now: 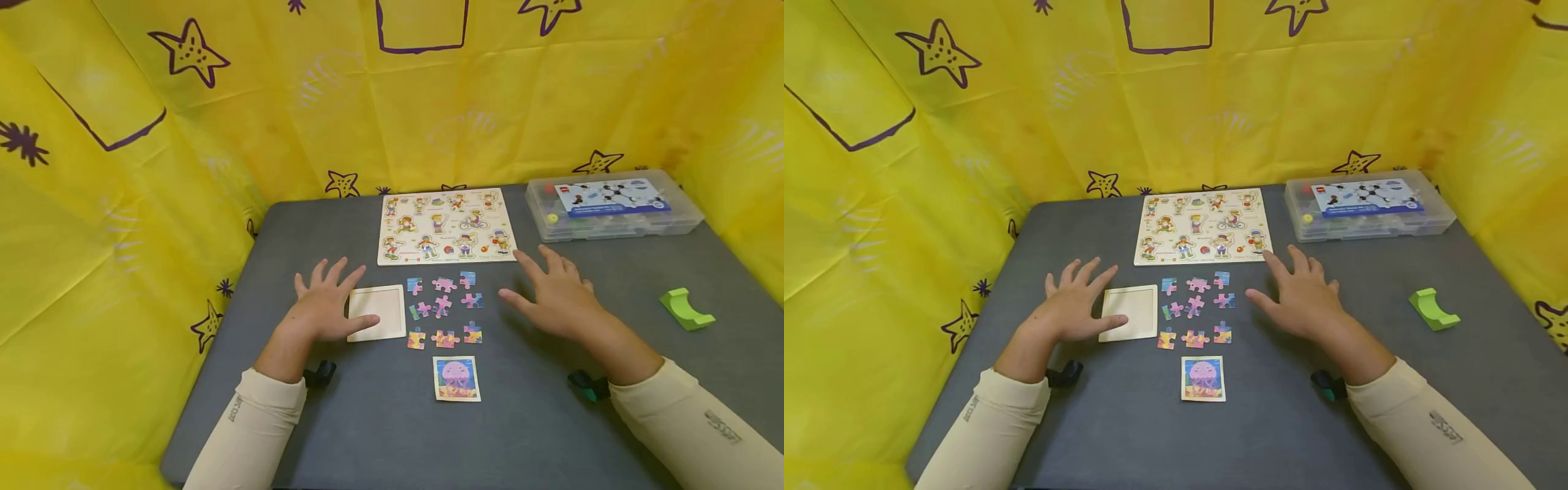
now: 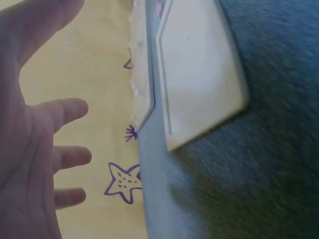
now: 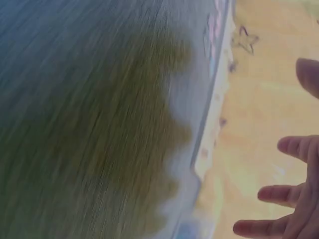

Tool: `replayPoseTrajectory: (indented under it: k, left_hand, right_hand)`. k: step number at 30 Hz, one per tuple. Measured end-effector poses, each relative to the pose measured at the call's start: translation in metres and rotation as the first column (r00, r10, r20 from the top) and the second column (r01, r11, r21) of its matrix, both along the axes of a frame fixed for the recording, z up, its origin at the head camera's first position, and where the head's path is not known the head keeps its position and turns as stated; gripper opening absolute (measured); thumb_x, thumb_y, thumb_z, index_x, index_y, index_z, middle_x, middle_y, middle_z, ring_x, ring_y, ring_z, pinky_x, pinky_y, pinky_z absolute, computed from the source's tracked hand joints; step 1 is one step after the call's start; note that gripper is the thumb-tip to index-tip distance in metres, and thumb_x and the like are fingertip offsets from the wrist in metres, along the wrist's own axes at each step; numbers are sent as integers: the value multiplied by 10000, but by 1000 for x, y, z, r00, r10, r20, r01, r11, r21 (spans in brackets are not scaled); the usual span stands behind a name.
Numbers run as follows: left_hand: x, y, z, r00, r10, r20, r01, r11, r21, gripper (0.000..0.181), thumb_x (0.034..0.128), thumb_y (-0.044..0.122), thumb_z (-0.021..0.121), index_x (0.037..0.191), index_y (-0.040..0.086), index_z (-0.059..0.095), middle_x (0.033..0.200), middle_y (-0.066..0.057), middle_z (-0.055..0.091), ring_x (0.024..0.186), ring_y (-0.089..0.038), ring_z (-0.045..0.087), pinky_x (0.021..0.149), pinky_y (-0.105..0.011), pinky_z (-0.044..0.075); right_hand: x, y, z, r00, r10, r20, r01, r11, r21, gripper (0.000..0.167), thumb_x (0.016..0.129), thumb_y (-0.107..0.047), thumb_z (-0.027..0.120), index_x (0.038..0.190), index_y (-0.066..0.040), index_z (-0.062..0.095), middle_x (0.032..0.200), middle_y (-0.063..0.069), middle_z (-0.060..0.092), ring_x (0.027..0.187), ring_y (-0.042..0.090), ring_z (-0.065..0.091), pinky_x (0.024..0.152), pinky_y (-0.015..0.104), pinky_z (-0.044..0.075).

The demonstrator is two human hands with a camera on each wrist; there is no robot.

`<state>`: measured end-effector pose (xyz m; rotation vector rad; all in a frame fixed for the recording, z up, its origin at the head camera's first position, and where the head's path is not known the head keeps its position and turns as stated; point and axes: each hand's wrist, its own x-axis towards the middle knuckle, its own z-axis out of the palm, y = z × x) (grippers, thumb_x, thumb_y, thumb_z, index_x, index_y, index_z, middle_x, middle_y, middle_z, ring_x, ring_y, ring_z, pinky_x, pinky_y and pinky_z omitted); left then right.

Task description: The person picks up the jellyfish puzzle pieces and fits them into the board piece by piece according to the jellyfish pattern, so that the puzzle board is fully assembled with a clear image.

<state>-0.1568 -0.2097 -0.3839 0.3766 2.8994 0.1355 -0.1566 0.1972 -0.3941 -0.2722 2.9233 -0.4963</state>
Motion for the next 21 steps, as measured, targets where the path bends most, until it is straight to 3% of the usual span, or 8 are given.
replayPoseTrajectory:
  k: [5,11,16,21]
  left_hand:
    - [7,-10,-8,999,-41,-12,41,999,35,993,818,765,639,1614,267,316,1679,-131,231,1521,-455,169,1130,-774,102]
    - [16,-20,-21,996,-89,-27,89,996,21,867,838,655,694,1526,181,463,1603,-137,370,1458,-424,307,1140,-692,223]
    - [23,-23,-27,995,-101,-8,101,994,36,748,871,557,711,1471,155,515,1564,-112,429,1426,-385,361,1131,-650,266]
    - [27,-25,-31,995,-97,9,96,993,64,648,906,492,707,1446,178,535,1558,-65,452,1416,-355,382,1137,-616,280]
  right_hand:
    - [-13,-32,-6,994,109,-29,-108,994,18,788,974,-641,534,1610,-233,309,1639,286,166,1444,604,196,999,830,242]
    - [-32,-78,-14,977,213,-14,-212,976,42,667,964,-504,640,1545,-238,451,1620,243,267,1454,541,258,1034,777,274]
    - [-48,-110,-18,959,283,1,-282,957,70,549,971,-455,653,1468,-244,554,1566,214,361,1396,496,346,1030,699,334]
    - [-62,-136,-22,940,340,-16,-339,939,62,425,975,-409,661,1360,-230,644,1406,173,503,1282,418,425,981,612,389]
